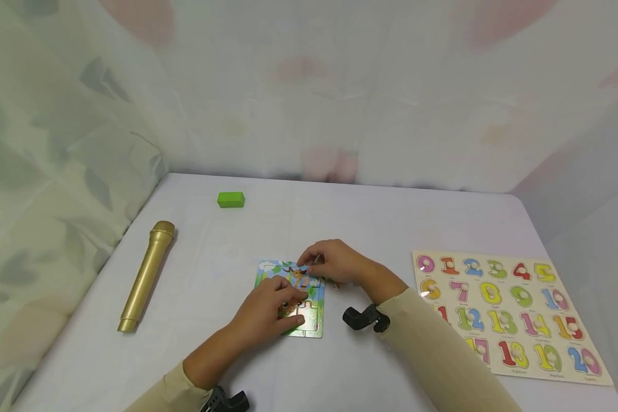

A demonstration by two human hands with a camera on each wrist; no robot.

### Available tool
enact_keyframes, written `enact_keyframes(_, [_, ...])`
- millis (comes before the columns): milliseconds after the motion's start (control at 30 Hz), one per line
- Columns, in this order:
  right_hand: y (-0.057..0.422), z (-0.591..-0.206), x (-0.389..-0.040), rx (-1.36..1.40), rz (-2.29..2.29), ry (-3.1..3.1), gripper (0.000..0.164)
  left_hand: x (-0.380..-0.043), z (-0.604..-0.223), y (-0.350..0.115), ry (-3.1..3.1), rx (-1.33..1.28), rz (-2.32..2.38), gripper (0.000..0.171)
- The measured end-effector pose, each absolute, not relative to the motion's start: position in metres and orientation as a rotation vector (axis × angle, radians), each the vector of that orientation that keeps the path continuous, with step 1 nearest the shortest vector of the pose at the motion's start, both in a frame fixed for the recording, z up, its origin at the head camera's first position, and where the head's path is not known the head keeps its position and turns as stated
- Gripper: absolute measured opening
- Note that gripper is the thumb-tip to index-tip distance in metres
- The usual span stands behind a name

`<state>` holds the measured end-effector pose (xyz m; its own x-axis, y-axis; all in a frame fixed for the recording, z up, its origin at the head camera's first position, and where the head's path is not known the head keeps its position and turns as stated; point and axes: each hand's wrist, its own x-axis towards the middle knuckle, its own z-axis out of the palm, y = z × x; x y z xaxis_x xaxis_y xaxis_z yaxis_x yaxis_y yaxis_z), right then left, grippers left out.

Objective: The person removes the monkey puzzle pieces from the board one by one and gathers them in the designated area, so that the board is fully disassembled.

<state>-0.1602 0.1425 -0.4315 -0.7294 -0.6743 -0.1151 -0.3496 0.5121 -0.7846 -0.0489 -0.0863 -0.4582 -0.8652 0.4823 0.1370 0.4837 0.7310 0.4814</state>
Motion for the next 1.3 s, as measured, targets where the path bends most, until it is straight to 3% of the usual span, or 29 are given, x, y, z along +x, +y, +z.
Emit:
enact_keyframes(667, [0.150, -0.413, -0.155, -0.833, -1.148, 2.324, 0.020, -0.049, -0.454, -0.094, -2.844, -0.854, -0.863, 0.039])
enact_keyframes(1300, [0.212, -0.404, -0.144, -0.654, -1.062, 2.427, 0.017, -0.047, -0.451, -0.094, -2.904, -0.808, -0.866, 0.040])
